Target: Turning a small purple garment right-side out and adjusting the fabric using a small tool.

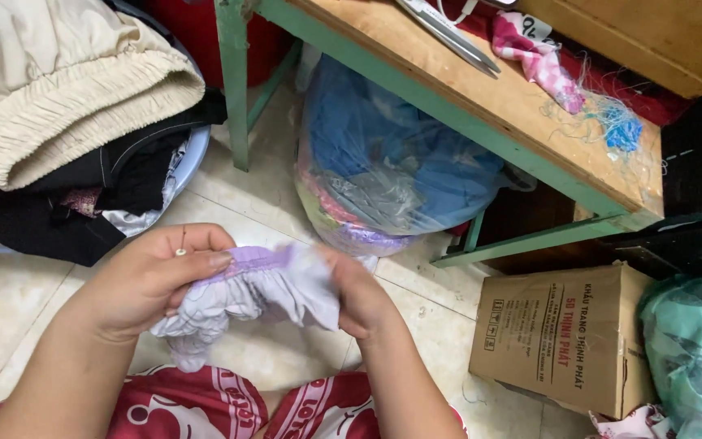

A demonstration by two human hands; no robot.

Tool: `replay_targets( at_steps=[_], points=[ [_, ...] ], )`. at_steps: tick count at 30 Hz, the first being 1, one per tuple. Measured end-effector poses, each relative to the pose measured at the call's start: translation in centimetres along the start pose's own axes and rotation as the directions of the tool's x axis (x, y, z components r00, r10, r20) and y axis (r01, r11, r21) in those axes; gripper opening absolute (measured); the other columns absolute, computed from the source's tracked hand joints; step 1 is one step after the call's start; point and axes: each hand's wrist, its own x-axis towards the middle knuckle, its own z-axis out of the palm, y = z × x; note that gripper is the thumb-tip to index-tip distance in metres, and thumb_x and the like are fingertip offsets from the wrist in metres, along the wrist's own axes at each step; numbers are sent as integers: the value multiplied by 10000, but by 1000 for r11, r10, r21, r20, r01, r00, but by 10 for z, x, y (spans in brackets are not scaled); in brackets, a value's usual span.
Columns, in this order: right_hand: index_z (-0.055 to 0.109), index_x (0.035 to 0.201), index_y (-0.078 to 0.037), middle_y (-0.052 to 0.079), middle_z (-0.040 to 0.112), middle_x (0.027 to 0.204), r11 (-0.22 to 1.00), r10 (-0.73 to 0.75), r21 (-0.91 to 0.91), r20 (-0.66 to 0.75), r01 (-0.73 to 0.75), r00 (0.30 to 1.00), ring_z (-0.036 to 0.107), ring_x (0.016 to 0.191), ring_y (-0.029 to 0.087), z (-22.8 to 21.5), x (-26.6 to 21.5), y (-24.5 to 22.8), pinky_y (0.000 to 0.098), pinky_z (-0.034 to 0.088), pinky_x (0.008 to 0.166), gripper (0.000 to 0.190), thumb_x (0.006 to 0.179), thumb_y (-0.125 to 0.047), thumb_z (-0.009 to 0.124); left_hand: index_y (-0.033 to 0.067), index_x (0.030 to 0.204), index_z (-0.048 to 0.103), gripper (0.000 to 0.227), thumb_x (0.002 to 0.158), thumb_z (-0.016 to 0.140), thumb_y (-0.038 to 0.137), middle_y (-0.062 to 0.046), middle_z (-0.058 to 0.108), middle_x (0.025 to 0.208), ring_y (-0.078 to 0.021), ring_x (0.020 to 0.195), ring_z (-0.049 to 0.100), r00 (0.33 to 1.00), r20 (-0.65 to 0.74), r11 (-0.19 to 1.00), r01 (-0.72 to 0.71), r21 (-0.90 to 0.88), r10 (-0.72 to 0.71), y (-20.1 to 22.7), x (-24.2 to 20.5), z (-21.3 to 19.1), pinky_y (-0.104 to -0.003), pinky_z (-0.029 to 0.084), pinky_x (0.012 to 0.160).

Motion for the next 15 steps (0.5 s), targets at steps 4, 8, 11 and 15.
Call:
replay_targets(
  at_steps=[4,8,11,15],
  points=[
    [714,873,-21,-13,651,748,816,184,-569,95,-98,978,521,627,79,18,-10,-13,201,441,598,304,631,-103,878,-116,992,704,130,903,644,-44,-75,614,655,-41,416,360,1000,13,998,26,-58,-25,-6,1,3,-190,237,346],
    [635,1200,91,166,732,1070,970,-151,-181,71,161,986,690,890,188,-12,-5,2,269,554,837,398,809,54,704,-135,1029,698,166,918,634,-29,-63,577,599,-40,393,340,991,81,988,113,-103,-105,-2,-2,2,-197,215,331],
    [580,1315,125,231,698,1163,987,-146,65,-9,146,989,690,964,247,-3,-4,8,300,550,873,450,896,-28,642,-140,1032,693,167,915,637,-33,-56,572,608,-34,398,339,988,105,983,128,-129,-115,-3,-1,3,-188,208,337],
    [646,1102,115,154,742,913,991,114,44,193,-125,975,697,706,149,-38,8,35,214,582,609,325,888,-87,783,-103,992,703,140,917,631,-10,-32,564,569,-27,384,324,999,15,996,47,-72,-46,3,0,0,-195,187,319]
  ],
)
